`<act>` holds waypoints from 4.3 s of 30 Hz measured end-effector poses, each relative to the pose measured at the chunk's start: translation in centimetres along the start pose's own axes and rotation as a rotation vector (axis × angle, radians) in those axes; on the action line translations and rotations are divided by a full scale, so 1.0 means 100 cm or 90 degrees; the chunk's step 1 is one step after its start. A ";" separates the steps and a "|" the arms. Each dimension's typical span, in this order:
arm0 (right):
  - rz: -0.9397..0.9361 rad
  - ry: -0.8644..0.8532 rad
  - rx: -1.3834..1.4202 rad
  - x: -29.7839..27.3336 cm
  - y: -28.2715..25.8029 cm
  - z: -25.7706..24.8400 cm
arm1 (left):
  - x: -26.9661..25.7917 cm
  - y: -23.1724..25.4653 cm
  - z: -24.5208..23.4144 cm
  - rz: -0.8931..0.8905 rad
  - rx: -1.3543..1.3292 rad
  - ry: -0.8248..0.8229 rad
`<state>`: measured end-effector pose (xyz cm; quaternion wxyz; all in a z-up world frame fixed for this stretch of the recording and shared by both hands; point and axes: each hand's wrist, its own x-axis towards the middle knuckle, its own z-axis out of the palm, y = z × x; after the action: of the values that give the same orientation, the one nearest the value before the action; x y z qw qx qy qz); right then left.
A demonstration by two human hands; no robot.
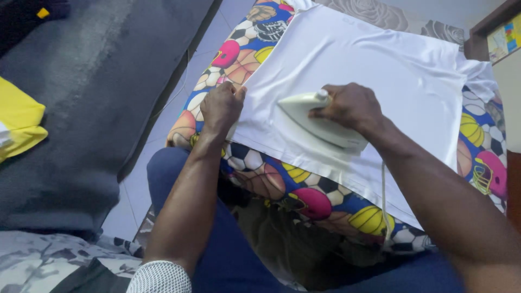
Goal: Iron a white t-shirt on a patterned ironing surface.
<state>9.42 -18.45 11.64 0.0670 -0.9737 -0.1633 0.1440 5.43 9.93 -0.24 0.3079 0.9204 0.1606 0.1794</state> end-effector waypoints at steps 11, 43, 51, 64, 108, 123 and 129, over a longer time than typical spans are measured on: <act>-0.110 0.036 -0.034 0.008 -0.027 0.011 | -0.001 -0.021 -0.010 0.018 -0.013 0.010; -0.141 0.046 -0.044 -0.058 -0.137 0.042 | -0.024 -0.079 -0.043 0.029 -0.057 -0.109; -0.144 0.078 -0.036 -0.023 -0.114 0.030 | -0.029 -0.033 -0.054 -0.100 -0.074 -0.098; -0.049 0.048 -0.016 0.040 -0.094 0.011 | -0.017 -0.071 -0.047 -0.114 -0.111 -0.166; -0.100 0.148 -0.060 -0.104 -0.077 0.067 | -0.014 -0.015 0.038 0.295 -0.024 0.114; -0.030 0.147 0.005 -0.078 -0.023 0.027 | -0.026 0.020 0.044 0.381 -0.007 0.076; 0.058 0.209 -0.073 0.026 0.105 -0.008 | -0.036 0.036 0.048 0.440 0.086 -0.164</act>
<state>15.14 -27.51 9.82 0.0303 -0.9928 -0.1138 -0.0237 5.00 3.27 -2.44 0.1856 0.9536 -0.1881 0.1443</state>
